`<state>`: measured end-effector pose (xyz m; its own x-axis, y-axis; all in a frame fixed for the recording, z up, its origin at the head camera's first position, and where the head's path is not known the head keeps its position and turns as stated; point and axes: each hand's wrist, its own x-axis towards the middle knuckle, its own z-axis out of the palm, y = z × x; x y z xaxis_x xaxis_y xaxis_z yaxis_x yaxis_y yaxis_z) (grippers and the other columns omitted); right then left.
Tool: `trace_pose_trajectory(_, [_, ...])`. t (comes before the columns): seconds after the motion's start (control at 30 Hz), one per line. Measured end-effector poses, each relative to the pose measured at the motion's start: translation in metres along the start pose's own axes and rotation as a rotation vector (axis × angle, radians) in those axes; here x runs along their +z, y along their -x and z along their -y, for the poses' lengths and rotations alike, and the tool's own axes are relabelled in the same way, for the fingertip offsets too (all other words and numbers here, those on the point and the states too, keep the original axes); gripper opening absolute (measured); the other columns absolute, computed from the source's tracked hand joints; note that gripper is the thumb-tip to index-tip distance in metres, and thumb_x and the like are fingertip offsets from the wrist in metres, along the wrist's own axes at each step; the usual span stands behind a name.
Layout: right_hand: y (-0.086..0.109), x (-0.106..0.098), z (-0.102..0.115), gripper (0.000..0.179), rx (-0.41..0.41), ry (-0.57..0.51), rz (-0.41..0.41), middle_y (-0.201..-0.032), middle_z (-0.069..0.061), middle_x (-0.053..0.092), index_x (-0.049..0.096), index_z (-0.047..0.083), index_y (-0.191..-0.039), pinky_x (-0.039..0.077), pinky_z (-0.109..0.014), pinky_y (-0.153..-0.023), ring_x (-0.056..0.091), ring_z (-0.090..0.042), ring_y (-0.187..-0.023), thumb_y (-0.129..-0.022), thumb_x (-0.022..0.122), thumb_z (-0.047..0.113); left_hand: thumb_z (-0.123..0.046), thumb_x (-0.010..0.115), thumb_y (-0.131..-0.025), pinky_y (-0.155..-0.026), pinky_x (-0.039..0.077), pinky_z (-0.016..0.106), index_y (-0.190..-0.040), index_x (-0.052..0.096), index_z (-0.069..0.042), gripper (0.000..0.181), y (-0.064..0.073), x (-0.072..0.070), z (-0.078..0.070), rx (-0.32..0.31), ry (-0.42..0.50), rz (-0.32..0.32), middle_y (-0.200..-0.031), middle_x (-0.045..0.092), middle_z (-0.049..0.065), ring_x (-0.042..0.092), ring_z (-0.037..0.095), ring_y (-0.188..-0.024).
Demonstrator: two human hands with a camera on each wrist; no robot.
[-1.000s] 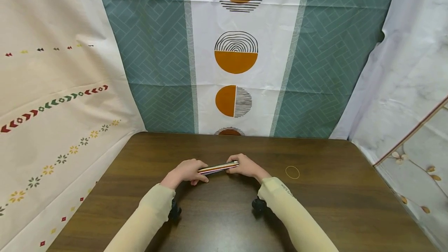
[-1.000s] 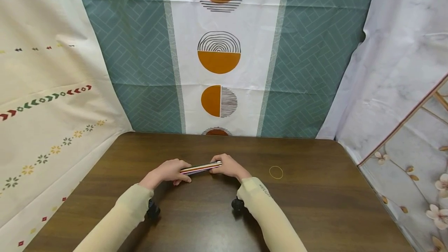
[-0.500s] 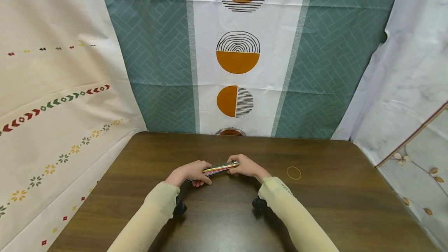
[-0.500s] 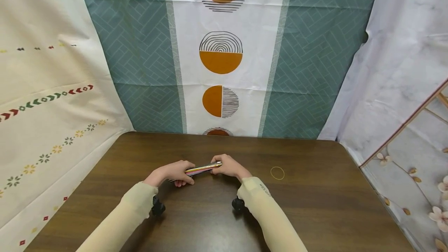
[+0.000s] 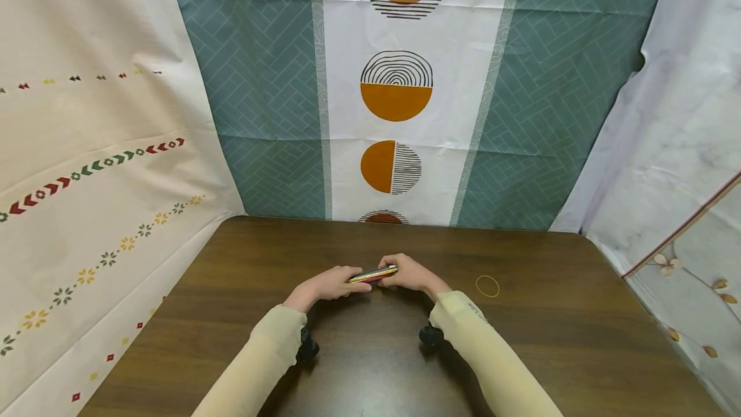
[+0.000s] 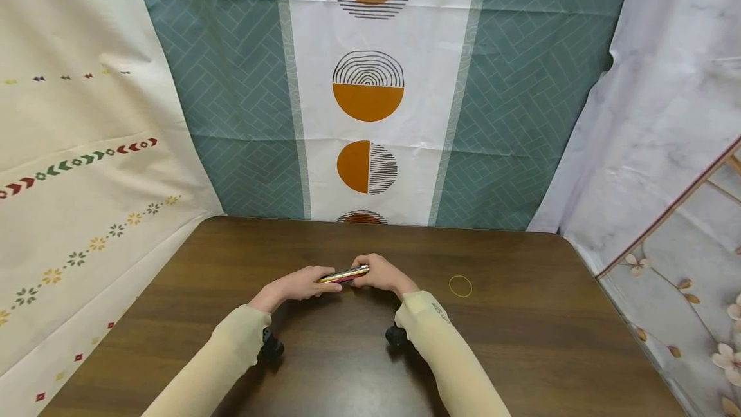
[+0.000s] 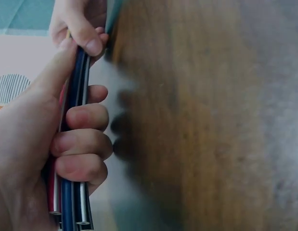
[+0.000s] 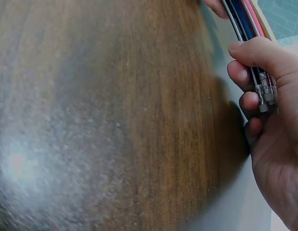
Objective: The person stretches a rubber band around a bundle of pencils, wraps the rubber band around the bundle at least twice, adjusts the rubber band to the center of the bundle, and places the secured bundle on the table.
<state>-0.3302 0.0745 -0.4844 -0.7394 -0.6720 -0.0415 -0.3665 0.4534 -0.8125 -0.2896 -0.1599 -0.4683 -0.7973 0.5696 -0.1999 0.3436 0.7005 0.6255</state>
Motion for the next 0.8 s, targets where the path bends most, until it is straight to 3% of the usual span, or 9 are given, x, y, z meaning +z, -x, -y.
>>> trace_pose_trajectory(0.17, [0.001, -0.003, 0.0, 0.016, 0.007, -0.02, -0.009, -0.076, 0.001, 0.062, 0.066, 0.004, -0.098, 0.047, -0.023, -0.059, 0.052, -0.009, -0.06, -0.085, 0.076, 0.008, -0.045, 0.047, -0.103, -0.054, 0.035, 0.023, -0.097, 0.057, -0.016, 0.031, -0.001, 0.004, 0.0, 0.041, -0.014, -0.039, -0.067, 0.047, -0.005, 0.041, 0.008, -0.055])
trace_pose_trajectory(0.5, [0.005, -0.006, -0.002, 0.025, 0.01, -0.094, -0.092, -0.087, -0.005, 0.066, 0.068, 0.006, -0.106, 0.05, -0.027, -0.059, 0.057, -0.012, -0.065, -0.084, 0.079, 0.013, -0.044, 0.045, -0.104, -0.053, 0.037, 0.023, -0.098, 0.057, -0.015, 0.033, 0.001, 0.005, -0.002, 0.037, -0.046, -0.126, -0.066, 0.048, -0.004, 0.044, 0.008, -0.054])
trace_pose_trajectory(0.63, [0.009, 0.001, 0.0, 0.032, 0.017, -0.17, -0.195, -0.1, -0.012, 0.068, 0.066, 0.004, -0.115, 0.052, -0.024, -0.071, 0.062, -0.011, -0.077, -0.085, 0.077, 0.011, -0.044, 0.046, -0.103, -0.052, 0.036, 0.024, -0.097, 0.058, -0.015, 0.032, 0.004, 0.006, -0.002, 0.007, -0.032, -0.171, -0.064, 0.047, -0.004, 0.044, 0.009, -0.054])
trace_pose_trajectory(0.8, [0.014, 0.017, 0.014, 0.045, 0.053, -0.283, -0.414, -0.117, -0.018, 0.069, 0.059, 0.001, -0.128, 0.055, -0.025, -0.079, 0.068, -0.016, -0.094, -0.087, 0.075, 0.008, -0.045, 0.047, -0.103, -0.051, 0.034, 0.024, -0.097, 0.059, -0.013, 0.034, 0.006, 0.006, -0.003, -0.016, -0.02, -0.246, -0.063, 0.046, -0.004, 0.043, 0.009, -0.053])
